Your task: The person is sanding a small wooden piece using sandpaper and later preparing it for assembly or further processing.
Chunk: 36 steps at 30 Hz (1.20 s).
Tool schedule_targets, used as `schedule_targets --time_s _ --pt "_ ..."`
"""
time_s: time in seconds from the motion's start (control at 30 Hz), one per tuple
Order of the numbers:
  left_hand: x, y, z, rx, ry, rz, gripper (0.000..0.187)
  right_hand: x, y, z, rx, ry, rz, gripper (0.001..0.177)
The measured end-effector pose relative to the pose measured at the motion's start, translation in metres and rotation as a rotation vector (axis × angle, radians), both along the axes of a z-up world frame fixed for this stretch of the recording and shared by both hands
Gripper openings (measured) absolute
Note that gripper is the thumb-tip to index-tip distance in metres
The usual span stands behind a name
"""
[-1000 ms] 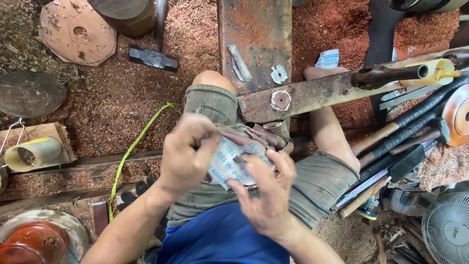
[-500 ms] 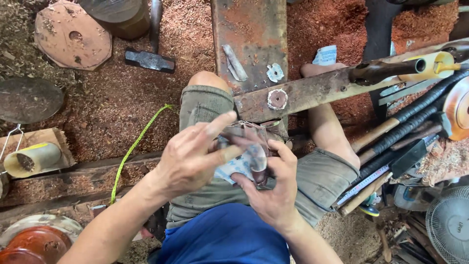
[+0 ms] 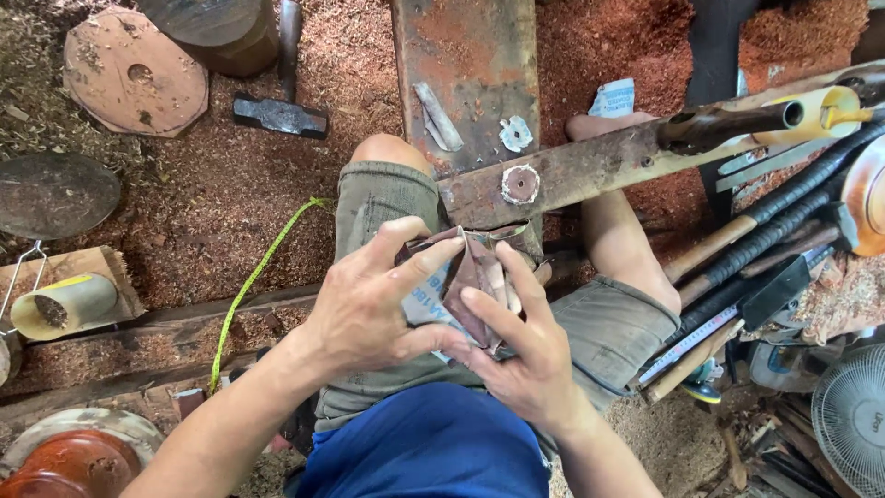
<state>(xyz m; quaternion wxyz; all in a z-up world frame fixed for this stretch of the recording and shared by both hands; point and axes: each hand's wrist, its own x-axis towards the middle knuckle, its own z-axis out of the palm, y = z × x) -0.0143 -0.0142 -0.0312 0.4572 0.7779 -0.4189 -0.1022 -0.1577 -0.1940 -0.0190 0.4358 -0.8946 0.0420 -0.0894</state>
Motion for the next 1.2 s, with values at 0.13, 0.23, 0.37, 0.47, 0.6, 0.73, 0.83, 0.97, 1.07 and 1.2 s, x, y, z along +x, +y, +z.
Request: schedule_targets --time_s 0.13,0.23,0.37,0.47,0.6,0.73,0.83,0.97,1.07,1.2 --pt "0.001 0.003 0.007 0.071 0.026 -0.044 0.085 0.0 -0.013 0.003 0.167 0.053 0.026 0.056" --pt "-0.002 0.005 0.013 0.113 0.039 -0.047 0.086 0.012 -0.022 0.01 0.248 0.126 0.022 0.046" --pt "-0.005 0.006 0.016 0.171 0.015 -0.045 0.085 0.043 -0.031 0.034 0.31 0.44 0.141 0.054" --pt "-0.005 0.009 0.015 0.191 0.013 -0.049 0.086 0.053 -0.024 0.035 0.27 0.356 0.161 0.054" --pt "-0.008 0.014 0.011 0.201 0.008 -0.04 0.086 0.034 -0.005 0.0 0.13 0.131 0.137 0.048" --pt "-0.01 0.02 0.008 0.174 -0.056 -0.026 0.087 0.022 0.001 -0.02 0.165 0.03 0.005 0.039" --pt "-0.013 0.022 0.009 0.162 -0.084 -0.02 0.087 0.02 -0.003 -0.02 0.234 0.078 -0.055 0.033" --pt "-0.023 0.027 0.008 0.142 -0.101 0.002 0.085 0.03 -0.016 -0.012 0.214 0.125 0.041 0.027" --pt "-0.026 0.025 0.008 0.13 -0.1 0.002 0.08 0.035 -0.006 -0.017 0.312 0.315 -0.181 0.01" --pt "-0.026 0.024 0.014 0.171 -0.119 -0.006 0.076 0.023 -0.006 -0.055 0.574 0.472 -0.237 0.013"
